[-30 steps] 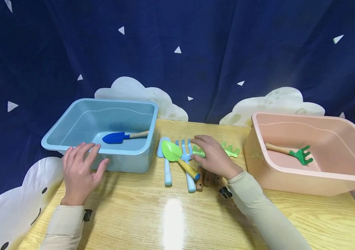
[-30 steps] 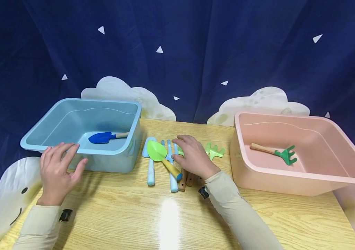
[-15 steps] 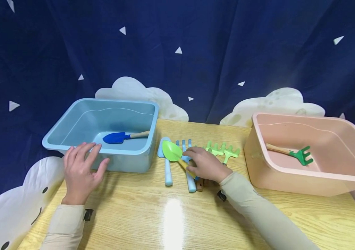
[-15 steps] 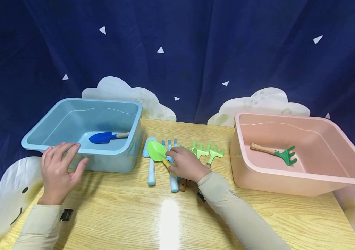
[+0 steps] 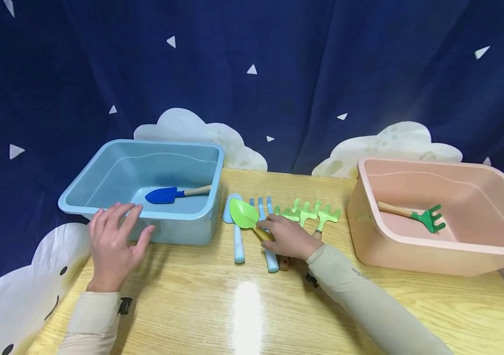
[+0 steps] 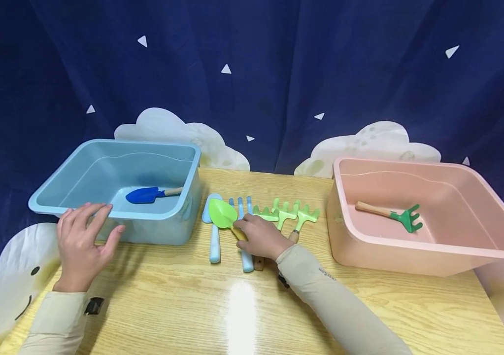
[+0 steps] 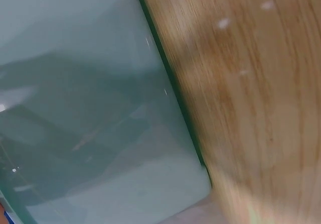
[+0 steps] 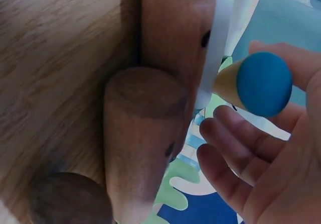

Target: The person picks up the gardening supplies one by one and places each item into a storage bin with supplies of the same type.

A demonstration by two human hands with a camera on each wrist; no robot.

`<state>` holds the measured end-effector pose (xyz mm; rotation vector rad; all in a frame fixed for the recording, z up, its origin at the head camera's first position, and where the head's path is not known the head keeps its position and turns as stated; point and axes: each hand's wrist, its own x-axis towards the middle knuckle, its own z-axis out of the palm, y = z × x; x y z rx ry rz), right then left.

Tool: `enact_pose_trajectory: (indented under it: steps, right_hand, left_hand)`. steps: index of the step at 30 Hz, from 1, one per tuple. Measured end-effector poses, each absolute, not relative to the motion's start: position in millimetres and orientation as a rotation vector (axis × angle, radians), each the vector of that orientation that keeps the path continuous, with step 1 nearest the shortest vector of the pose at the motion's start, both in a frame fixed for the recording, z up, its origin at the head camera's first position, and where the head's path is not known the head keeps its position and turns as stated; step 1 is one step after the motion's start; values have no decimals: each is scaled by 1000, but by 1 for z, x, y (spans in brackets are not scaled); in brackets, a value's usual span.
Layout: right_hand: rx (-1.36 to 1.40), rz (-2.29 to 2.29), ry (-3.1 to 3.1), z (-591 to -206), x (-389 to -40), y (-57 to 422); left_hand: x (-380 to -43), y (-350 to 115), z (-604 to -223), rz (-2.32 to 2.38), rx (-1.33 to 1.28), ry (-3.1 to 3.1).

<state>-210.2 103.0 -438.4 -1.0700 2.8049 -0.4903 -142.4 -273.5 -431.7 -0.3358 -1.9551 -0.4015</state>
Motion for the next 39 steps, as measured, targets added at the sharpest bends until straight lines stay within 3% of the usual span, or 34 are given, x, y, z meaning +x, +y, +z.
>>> enact_pose_trajectory:
  steps: [17,39]
  right_hand:
    - [-916,-766,2571,-440,-219,115]
    - [-909,-625,2466,-423,-233,120]
  left_hand:
    - [-142,-270,-431,-436,-331,-1943]
    - [-141,-273,-431,-428,-321,-1974]
